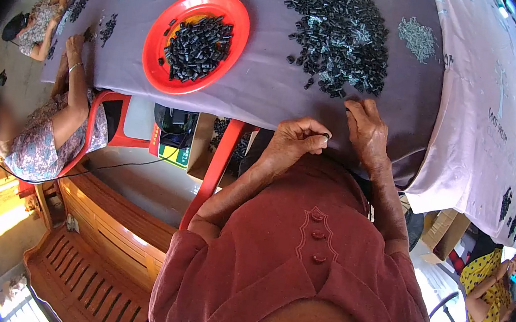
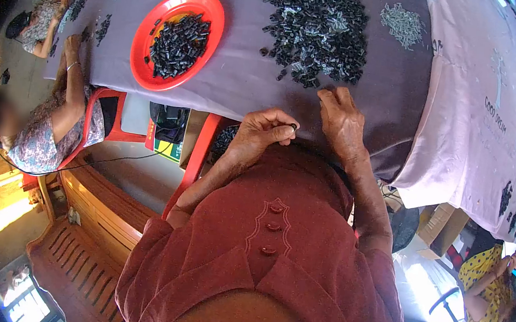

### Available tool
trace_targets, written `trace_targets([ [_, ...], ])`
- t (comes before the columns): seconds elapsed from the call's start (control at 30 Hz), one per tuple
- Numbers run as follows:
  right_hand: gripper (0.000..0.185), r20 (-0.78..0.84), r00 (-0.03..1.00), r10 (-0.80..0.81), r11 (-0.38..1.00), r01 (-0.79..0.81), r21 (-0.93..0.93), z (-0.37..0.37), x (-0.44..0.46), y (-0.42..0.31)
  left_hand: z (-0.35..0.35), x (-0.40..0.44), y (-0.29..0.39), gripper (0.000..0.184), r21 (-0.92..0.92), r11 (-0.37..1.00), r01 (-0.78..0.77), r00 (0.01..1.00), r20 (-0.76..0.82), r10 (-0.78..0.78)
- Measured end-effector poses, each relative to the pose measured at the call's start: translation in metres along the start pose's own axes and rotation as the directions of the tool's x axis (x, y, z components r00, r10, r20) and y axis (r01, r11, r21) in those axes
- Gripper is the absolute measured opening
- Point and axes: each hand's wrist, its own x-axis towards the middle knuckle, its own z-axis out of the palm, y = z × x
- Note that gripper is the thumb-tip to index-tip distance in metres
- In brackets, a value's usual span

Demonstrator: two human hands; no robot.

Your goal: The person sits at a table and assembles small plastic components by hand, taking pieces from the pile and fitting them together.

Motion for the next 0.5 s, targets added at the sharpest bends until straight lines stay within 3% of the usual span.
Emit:
trace_targets([
  [0.3, 0.010, -0.004, 0.999, -0.032, 0.996, 0.032, -0.082, 0.001, 0.003, 0.003, -0.002, 0.003, -0.002, 0.008, 0.012, 0.996, -0.093, 0.995, -0.036, 0.094],
  [0.37, 0.006, -0.007, 0.999, 0.043, 0.956, -0.039, 0.291, -0.001, 0.004, 0.004, 0.000, 0.002, 0.001, 0.007, 0.001, 0.998, -0.068, 0.996, -0.054, 0.068],
  [0.4, 0.006, -0.005, 0.999, 0.041, 0.956, -0.038, 0.291, -0.004, 0.004, 0.000, 0.000, 0.001, 0.002, 0.007, -0.001, 0.998, -0.068, 0.996, -0.056, 0.068],
  [0.47, 0.005, 0.240, 0.937, 0.254, 0.628, -0.348, 0.696, -0.015, 0.004, -0.010, 0.000, 0.001, 0.003, 0.008, -0.021, 0.998, -0.058, 0.997, -0.059, 0.057],
  [0.5, 0.005, 0.238, 0.938, 0.254, 0.628, -0.347, 0.697, -0.014, 0.004, -0.009, 0.000, 0.001, 0.003, 0.008, -0.020, 0.998, -0.059, 0.997, -0.057, 0.058],
])
